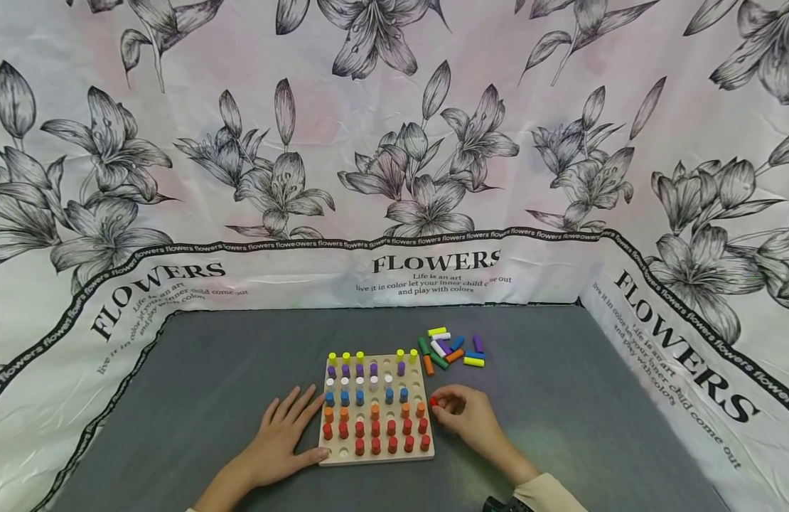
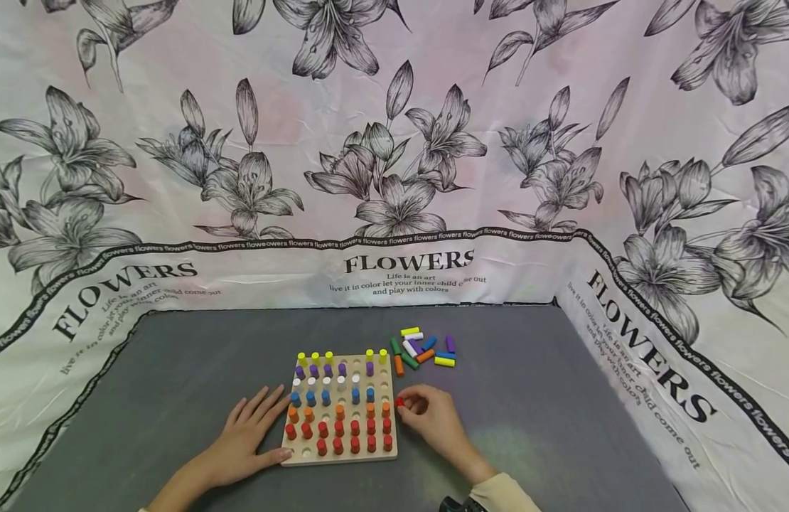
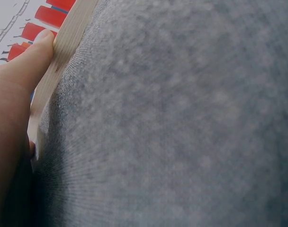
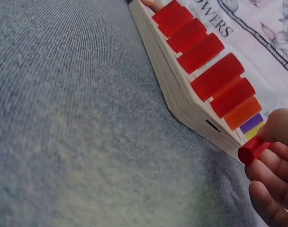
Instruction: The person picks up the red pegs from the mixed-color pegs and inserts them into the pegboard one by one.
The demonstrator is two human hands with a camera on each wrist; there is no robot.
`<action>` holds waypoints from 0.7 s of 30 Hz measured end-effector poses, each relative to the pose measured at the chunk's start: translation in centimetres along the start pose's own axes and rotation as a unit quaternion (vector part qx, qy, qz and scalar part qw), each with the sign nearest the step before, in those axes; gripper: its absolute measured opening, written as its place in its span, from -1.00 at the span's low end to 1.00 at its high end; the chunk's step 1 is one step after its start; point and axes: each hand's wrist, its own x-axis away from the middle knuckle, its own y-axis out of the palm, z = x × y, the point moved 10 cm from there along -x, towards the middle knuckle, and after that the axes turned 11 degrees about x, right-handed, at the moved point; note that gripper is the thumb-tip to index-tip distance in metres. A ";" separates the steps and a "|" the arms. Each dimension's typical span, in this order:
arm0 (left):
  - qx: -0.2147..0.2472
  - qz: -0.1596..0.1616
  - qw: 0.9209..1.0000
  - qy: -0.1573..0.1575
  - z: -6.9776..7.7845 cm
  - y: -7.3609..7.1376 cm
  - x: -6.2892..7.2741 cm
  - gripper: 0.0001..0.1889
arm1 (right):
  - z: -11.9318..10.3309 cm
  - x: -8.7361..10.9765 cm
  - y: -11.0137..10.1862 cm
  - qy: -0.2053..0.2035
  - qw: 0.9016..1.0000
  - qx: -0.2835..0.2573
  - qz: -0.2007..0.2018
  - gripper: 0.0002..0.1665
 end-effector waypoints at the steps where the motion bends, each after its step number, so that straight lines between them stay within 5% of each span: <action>1: 0.003 0.005 1.000 0.004 0.0 0.0 0.0 -0.11 | -0.1 0.0 -0.1 0.003 1.000 -0.002 0.002 -0.84; 10: 0.014 0.029 0.999 0.028 0.3 -0.4 0.2 -0.12 | -1.5 0.0 -0.8 -0.010 1.000 0.001 0.020 -0.82; 21: 0.004 -0.001 1.000 0.005 0.1 0.0 0.1 -0.11 | -3.3 0.3 -1.2 -0.047 0.998 -0.012 0.030 -0.77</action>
